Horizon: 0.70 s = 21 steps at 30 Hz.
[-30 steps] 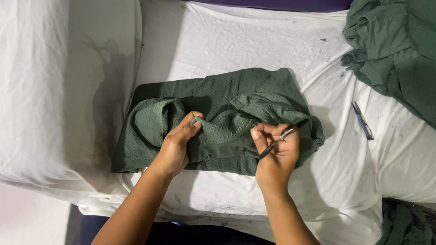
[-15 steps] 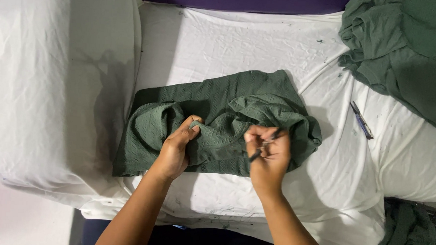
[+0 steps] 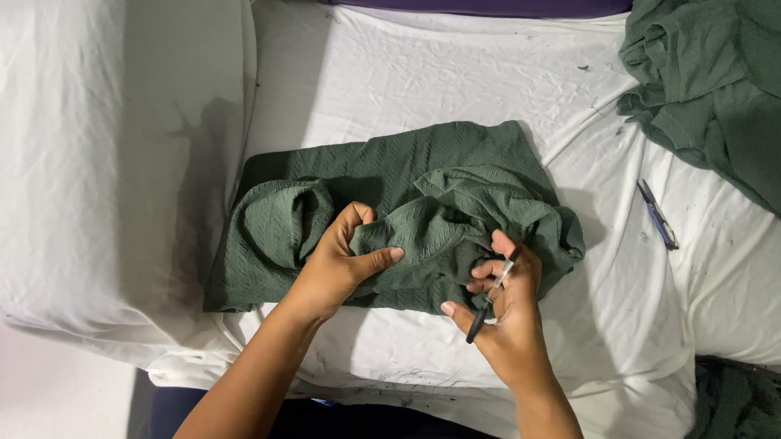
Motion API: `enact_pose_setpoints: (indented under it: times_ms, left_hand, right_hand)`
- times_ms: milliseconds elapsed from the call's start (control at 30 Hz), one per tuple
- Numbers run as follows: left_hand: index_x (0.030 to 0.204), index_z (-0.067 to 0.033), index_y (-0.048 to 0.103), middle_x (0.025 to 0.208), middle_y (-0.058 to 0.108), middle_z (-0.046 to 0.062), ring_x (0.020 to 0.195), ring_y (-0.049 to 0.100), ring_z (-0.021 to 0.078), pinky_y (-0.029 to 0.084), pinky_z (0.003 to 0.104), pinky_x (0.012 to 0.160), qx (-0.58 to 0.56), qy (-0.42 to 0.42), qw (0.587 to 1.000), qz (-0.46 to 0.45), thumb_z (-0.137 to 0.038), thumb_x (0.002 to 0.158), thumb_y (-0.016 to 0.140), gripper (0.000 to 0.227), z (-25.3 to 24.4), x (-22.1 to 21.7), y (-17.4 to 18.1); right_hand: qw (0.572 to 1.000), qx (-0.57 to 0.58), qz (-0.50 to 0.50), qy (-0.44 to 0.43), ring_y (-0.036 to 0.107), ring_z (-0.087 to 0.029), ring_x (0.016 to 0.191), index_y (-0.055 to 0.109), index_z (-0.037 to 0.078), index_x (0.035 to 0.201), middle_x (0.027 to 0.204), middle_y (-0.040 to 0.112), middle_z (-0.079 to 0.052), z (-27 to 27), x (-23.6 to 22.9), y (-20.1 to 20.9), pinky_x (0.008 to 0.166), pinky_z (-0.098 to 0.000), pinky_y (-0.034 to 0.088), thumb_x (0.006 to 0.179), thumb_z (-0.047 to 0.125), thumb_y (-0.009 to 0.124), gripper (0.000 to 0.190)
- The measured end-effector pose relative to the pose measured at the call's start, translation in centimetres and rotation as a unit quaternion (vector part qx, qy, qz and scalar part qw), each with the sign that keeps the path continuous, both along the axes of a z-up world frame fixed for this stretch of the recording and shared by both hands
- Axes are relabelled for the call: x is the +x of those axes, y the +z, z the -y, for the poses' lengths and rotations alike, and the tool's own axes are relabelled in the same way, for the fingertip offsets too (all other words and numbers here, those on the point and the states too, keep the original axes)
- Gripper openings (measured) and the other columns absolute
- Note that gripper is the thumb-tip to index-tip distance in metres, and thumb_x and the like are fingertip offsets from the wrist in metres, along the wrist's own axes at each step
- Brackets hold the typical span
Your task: Trimming excess threads from a green garment using scissors.
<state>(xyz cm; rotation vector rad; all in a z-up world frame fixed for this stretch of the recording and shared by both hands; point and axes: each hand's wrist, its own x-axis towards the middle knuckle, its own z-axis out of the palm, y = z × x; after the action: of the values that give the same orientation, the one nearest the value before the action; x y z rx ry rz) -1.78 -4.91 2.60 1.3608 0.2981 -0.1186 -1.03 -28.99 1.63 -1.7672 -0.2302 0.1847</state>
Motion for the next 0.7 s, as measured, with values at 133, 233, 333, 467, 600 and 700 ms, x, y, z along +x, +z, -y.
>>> enact_pose_setpoints:
  times_ms: [133,233,333,467,600,700]
  left_hand:
    - [0.098,-0.0198,0.048,0.094,0.043,-0.006,0.085,0.042,0.0055,0.040,0.022,0.076,-0.028,0.018,0.999,-0.016,-0.006,0.086,0.080,0.036,0.0,0.1,-0.5]
    - [0.099,-0.0191,0.051,0.095,0.049,-0.005,0.088,0.049,0.0075,0.044,0.024,0.081,-0.066,0.030,0.997,-0.025,-0.006,0.085,0.080,0.035,0.0,0.2,-0.4]
    - [0.102,-0.0187,0.052,0.095,0.051,-0.003,0.085,0.053,0.0089,0.047,0.024,0.077,-0.099,0.042,0.992,-0.058,-0.003,0.084,0.079,0.036,-0.1,0.2,0.0]
    - [0.099,-0.0174,0.053,0.094,0.060,0.000,0.084,0.060,0.0119,0.053,0.027,0.077,-0.133,0.040,0.990,-0.030,-0.001,0.085,0.077,0.033,0.0,0.2,0.2]
    - [0.099,-0.0173,0.053,0.094,0.060,-0.001,0.085,0.062,0.0121,0.054,0.028,0.080,-0.134,0.036,0.990,-0.025,0.000,0.085,0.077,0.032,0.0,0.2,0.4]
    - [0.101,-0.0181,0.052,0.096,0.057,0.000,0.087,0.059,0.0119,0.052,0.027,0.081,-0.120,0.035,0.991,-0.035,0.000,0.085,0.078,0.035,-0.1,0.2,0.2]
  right_hand:
    - [0.999,-0.028,0.003,0.041,0.056,-0.014,0.105,0.026,0.007,0.157,0.134,0.038,-0.013,0.6,-0.1,0.5,0.097,-0.0297,0.054,0.069,0.000,0.087,0.108]
    - [0.997,-0.059,0.021,0.054,0.061,-0.013,0.098,0.059,0.011,0.125,0.122,0.051,-0.003,0.2,-0.3,0.7,0.093,-0.0288,0.056,0.074,0.003,0.087,0.058]
    - [0.967,-0.172,0.186,-0.028,0.062,-0.014,0.083,0.053,0.008,0.100,0.107,0.057,-0.005,-0.3,-0.7,-0.1,0.083,-0.0284,0.052,0.072,0.009,0.091,0.048]
    - [0.920,-0.293,0.251,-0.068,0.061,-0.019,0.078,0.050,0.008,0.098,0.101,0.056,-0.006,-0.3,-1.0,-1.2,0.062,-0.0386,0.053,0.074,0.029,0.090,0.051]
    - [0.901,-0.316,0.288,-0.070,0.058,-0.019,0.066,0.053,0.008,0.096,0.095,0.057,-0.008,-0.6,-1.1,-1.3,0.056,-0.0373,0.050,0.074,0.028,0.089,0.047]
    - [0.895,-0.312,0.311,-0.068,0.055,-0.018,0.065,0.054,0.007,0.094,0.093,0.058,-0.007,-0.9,-1.0,-1.5,0.058,-0.0355,0.051,0.076,0.023,0.088,0.041]
